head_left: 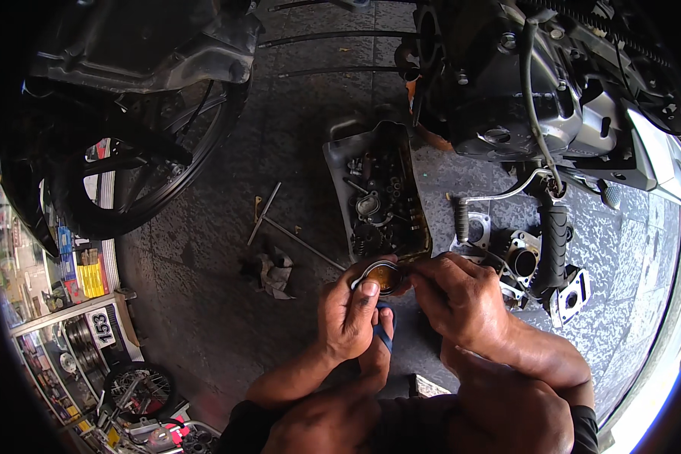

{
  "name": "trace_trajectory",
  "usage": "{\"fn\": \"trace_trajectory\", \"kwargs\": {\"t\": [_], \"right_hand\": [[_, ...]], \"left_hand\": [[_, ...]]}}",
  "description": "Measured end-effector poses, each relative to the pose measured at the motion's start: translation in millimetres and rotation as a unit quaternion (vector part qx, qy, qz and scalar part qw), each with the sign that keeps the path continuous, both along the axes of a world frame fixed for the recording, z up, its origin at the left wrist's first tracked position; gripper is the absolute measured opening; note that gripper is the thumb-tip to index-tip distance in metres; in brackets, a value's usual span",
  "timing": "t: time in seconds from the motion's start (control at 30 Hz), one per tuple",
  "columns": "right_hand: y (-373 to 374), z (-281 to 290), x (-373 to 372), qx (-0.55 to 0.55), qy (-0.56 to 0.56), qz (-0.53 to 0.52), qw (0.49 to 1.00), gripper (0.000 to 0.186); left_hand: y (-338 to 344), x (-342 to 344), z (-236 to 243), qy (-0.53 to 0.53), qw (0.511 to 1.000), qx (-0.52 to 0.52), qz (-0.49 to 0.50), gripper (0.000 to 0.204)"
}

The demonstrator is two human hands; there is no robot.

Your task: The person works on a disassembled motorcycle engine by hand and with a cloth, handling various components including a gasket and engine blocks.

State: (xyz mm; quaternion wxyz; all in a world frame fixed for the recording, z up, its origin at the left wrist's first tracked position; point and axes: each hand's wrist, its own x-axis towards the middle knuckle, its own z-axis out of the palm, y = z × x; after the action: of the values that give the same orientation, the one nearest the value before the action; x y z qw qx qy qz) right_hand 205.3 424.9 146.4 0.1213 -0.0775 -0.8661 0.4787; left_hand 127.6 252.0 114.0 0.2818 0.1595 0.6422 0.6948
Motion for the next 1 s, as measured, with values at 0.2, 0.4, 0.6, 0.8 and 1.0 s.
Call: {"fn": "trace_trajectory", "kwargs": {"t": [0.2, 0.4, 0.6, 0.8, 1.0], "right_hand": [[-5, 9, 3, 0.146, -0.003, 0.019, 0.989, 0.026], [2, 13, -2, 0.080, -0.018, 0.028, 0.996, 0.020], [15, 23, -5, -0.094, -0.103, 0.029, 0.990, 0.010], [29, 20, -9, -0.152, -0.140, 0.085, 0.975, 0.009], [34, 19, -10, -0.163, -0.154, 0.114, 0.968, 0.012]], "left_hand": [[1, 2, 19, 0.145, 0.985, -0.085, -0.033, 0.034], [4, 0, 21, 0.188, 0.978, -0.073, -0.046, 0.034], [-3, -2, 19, 0.063, 0.993, -0.053, -0.086, 0.034], [-3, -7, 11, -0.077, 0.991, 0.012, -0.109, 0.035], [-6, -12, 10, -0.178, 0.975, 0.046, -0.124, 0.035]]}}
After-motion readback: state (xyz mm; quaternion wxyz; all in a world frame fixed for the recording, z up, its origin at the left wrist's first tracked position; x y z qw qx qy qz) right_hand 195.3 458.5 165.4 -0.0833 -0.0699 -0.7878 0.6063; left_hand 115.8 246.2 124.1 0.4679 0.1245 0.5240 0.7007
